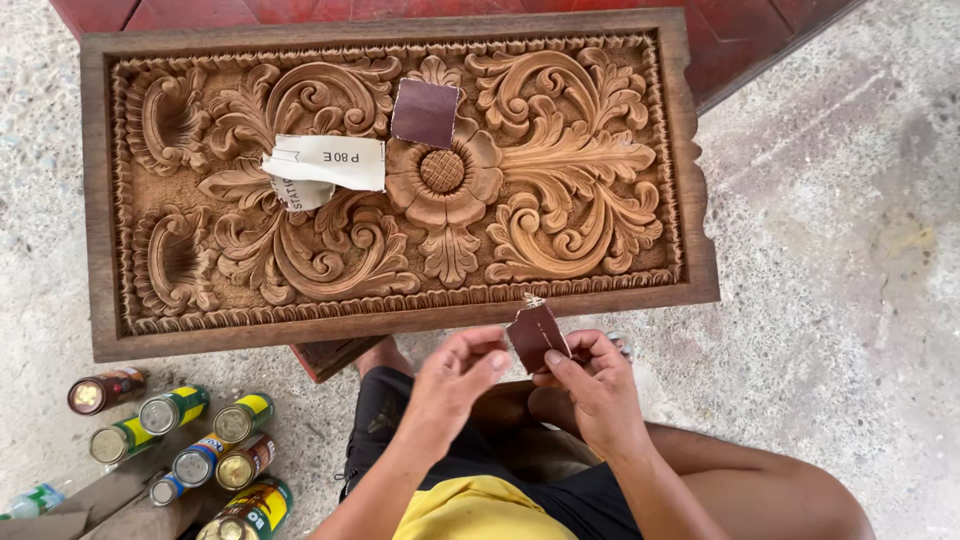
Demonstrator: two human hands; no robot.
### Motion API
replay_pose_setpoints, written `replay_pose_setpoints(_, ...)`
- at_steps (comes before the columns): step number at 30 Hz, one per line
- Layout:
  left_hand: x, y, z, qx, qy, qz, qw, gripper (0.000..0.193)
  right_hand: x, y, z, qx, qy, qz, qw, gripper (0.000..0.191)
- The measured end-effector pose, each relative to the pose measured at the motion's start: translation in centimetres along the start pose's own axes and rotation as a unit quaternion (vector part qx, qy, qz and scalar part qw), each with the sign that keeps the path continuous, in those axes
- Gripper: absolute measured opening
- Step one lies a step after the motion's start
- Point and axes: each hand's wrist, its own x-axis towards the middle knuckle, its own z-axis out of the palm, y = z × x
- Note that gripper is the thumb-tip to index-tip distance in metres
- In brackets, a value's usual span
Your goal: The person sands a carved wooden decorative panel with small pieces of sandpaper, rubbing the recessed floral details by hand while steadying the panel with the other hand. They reposition the panel on their lap, switch sandpaper pieces, and continue sanding different carved areas across the surface.
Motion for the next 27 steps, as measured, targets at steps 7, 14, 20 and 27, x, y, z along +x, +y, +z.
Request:
replay_pose_setpoints(7, 1.4, -1.6, -0.5, -0.021, -0.013, 0.026, 0.999, 0.026, -0.5, -1.2, 0.0, 0.096, -0.105, 0.063, 0.988, 0.023)
replay_pose_setpoints(14, 1.3, 2.6, -0.9, 0.171, -0.063, 0.000, 0.983, 0.027, 0.3, -1.0, 0.2, 0.133, -0.108, 0.092, 0.981, 0.024)
replay_pose_setpoints(20, 0.2, 5.0, 1.5, 0.328, -0.081, 0.053, 0.940, 0.036, -0.5, -2.6, 0.6, -0.093, -0.082, -0.127, 0.984, 0.038)
replay_pose_setpoints(27, 0.6, 5.4, 2.4, 0.231, -0.087, 0.005, 0.969, 0.051, -0.4, -3.1, -0.3, -0.085, -0.075, -0.064, 0.992, 0.026)
